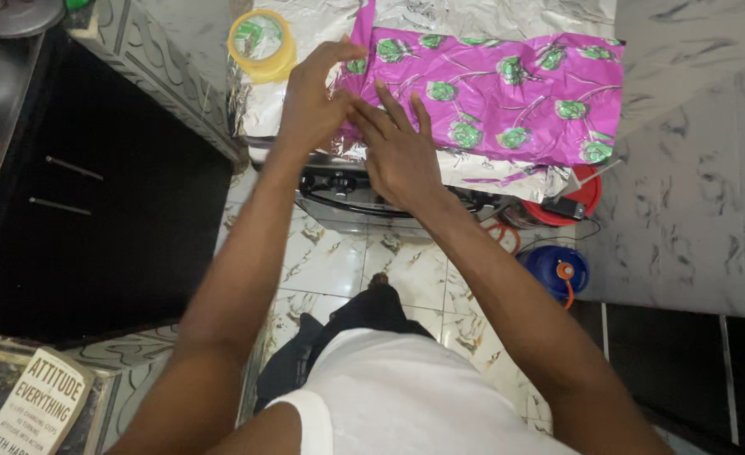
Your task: The person wraps a book titled 'The 10X Rule' using pink patterned wrapping paper and clear tape. They repeatedly fold the paper over the book, smooth the edges, and apply tape to secure the folds, occasionally adjusting the book's position on the table.
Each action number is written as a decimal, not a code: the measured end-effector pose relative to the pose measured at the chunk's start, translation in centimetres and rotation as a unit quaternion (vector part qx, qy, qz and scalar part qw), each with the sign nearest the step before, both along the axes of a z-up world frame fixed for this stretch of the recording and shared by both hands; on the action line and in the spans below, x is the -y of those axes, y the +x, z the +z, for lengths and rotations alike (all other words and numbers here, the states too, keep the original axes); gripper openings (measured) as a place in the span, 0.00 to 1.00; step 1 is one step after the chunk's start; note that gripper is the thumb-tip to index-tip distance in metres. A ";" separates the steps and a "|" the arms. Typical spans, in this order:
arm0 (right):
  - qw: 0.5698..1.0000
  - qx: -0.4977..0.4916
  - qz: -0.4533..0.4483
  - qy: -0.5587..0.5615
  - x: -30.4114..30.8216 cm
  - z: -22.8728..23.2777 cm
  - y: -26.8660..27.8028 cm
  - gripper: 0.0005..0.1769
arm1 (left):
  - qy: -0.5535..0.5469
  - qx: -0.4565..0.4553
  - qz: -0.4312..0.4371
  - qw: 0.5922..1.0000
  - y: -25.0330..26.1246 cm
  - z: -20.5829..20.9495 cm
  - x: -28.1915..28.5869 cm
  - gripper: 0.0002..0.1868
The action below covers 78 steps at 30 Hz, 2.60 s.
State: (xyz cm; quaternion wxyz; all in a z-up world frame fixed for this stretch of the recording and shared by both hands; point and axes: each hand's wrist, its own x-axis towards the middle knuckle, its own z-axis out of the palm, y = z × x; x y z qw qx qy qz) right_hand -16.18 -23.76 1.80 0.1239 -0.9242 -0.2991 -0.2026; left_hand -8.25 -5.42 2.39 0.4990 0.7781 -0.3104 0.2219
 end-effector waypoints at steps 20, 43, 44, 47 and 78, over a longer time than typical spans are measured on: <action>0.996 -0.022 -0.054 0.072 6.7 1.7 -3.1 0.31 | 0.116 -0.009 0.171 0.978 0.7 0.5 5.6 0.18; 0.996 -0.082 0.042 0.016 20.9 7.9 10.5 0.30 | 0.307 -0.200 0.273 0.889 -2.6 1.1 14.1 0.70; 0.992 -0.107 0.062 0.034 21.2 7.7 11.7 0.27 | 0.305 -0.203 0.273 0.890 -2.9 1.1 14.2 0.70; 0.975 -0.170 0.105 0.097 22.0 7.3 14.7 0.21 | 0.329 -0.208 0.273 0.880 -2.7 1.6 14.3 0.70; 0.948 -0.299 0.103 0.034 21.8 9.0 18.6 0.22 | 0.311 -0.258 0.285 0.869 -1.2 2.5 14.5 0.71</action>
